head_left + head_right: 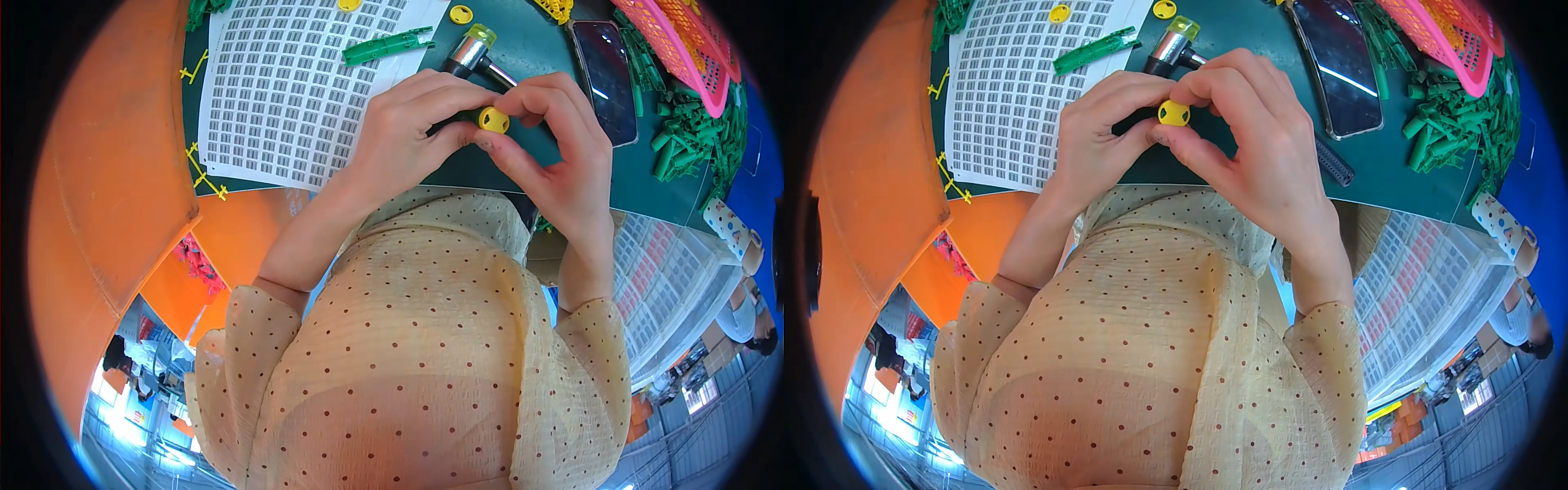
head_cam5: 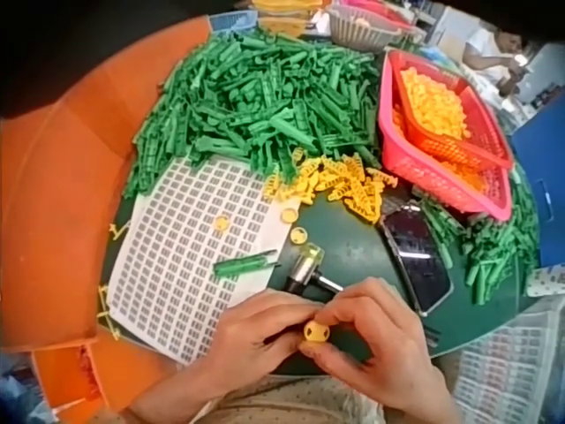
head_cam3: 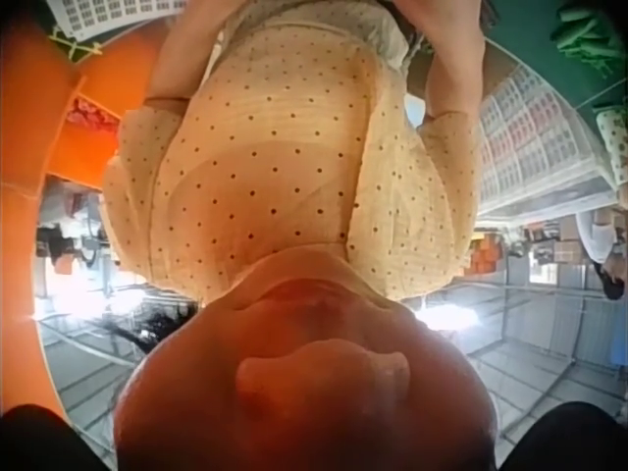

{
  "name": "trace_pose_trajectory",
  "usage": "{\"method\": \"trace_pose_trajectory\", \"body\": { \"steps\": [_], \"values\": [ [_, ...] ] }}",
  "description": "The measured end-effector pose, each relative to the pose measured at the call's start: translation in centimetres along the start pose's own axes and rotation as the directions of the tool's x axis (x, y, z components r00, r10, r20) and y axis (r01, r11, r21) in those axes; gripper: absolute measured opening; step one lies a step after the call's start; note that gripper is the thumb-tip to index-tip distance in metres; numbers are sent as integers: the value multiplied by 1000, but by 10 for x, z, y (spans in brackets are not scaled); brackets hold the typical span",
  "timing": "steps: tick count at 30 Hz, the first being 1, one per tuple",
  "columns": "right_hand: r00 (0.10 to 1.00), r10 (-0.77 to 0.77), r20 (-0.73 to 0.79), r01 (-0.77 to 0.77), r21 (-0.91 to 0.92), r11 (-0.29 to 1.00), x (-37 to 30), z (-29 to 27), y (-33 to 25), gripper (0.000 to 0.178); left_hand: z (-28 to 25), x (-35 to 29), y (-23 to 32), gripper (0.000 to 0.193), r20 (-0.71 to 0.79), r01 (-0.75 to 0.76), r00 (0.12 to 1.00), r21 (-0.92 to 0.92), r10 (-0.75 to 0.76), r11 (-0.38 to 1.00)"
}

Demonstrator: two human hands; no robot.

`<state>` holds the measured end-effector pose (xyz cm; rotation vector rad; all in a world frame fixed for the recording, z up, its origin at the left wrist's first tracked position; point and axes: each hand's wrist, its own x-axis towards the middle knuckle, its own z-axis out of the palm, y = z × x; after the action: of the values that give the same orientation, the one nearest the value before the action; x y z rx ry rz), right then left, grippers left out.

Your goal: Assemble small plastic components by inserting yellow pegs into green housings and securing them with a small hammer.

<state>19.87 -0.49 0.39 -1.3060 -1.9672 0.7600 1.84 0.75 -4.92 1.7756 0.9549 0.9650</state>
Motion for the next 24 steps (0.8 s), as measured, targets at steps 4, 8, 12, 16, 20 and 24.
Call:
{"method": "trace_pose_trajectory", "body": {
  "steps": [4,8,12,16,20,24],
  "values": [
    [1000,12,-7,-12,17,1000,-2,2,2,30,0,1,-1,32,-11,-23,1000,11,23,1000],
    [998,48,36,-53,158,986,-3,-6,3,36,-1,0,-1,33,-13,-9,1000,-5,9,1000],
    [990,77,-116,-99,-203,974,-23,-10,31,40,3,2,1,35,-2,-8,1000,-3,8,1000],
    [995,74,-60,-95,-519,849,-35,3,48,23,4,1,0,36,-21,-22,1000,-23,22,999],
    [938,321,-132,-329,-40,944,-38,-16,19,14,2,0,-3,36,-11,-60,998,1,60,998],
    [897,442,28,-440,154,885,-54,-48,-15,25,5,2,-4,33,-66,-76,995,-21,75,997]
  ]
}}
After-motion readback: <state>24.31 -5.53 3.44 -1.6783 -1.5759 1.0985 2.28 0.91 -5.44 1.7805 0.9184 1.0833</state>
